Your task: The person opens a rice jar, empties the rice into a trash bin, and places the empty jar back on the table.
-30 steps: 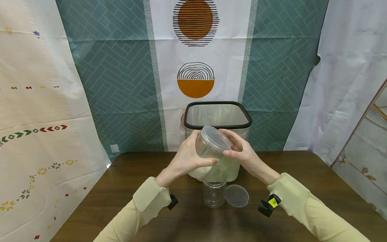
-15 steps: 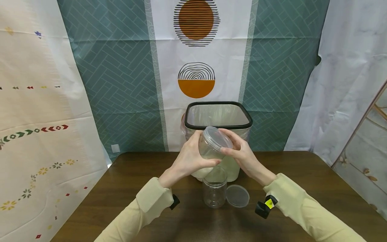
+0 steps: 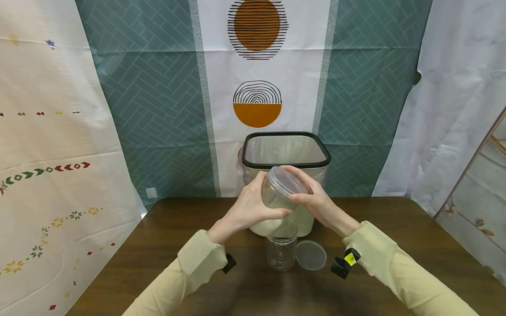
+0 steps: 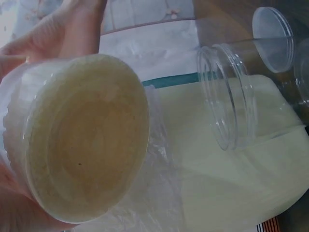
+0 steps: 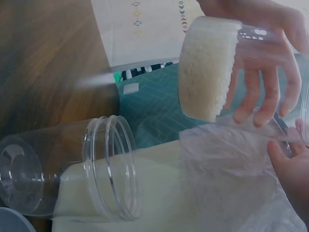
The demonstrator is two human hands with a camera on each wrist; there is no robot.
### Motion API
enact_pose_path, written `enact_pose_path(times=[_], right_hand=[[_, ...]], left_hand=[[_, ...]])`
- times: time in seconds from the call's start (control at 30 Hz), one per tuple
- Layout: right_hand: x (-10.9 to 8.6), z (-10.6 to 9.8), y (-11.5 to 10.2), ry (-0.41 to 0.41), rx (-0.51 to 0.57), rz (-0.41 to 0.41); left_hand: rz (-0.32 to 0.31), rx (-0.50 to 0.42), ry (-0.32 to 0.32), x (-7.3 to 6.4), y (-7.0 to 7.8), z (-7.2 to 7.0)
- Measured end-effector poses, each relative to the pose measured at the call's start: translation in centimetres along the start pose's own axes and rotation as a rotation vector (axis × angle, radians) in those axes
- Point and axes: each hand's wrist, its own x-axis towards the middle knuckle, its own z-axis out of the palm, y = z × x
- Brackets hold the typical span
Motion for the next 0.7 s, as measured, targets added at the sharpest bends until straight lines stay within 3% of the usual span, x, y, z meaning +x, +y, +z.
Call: enact_pose_path(times=[0.13, 0.3, 0.53, 0.7], right_hand=[[0.2, -0.3, -0.1, -0.058, 0.003, 0.008], [0.3, -0.5, -0.4, -0.098, -0.021, 0.015], [-0.2, -1.0, 0.0, -0.060, -0.088, 0.002], [-0.6, -1.1, 0.2, -0.023, -0.069, -0.018]], left_hand=[[-0.022, -0.034, -0.035, -0.1, 0.0, -0.3], [-0.017, -0.032, -0.027, -0.1, 0.0, -0.4], [-0.019, 0.013, 0.023, -0.2, -0.2, -0.2], [-0.017, 0.026, 0.068, -0.3, -0.4, -0.3]])
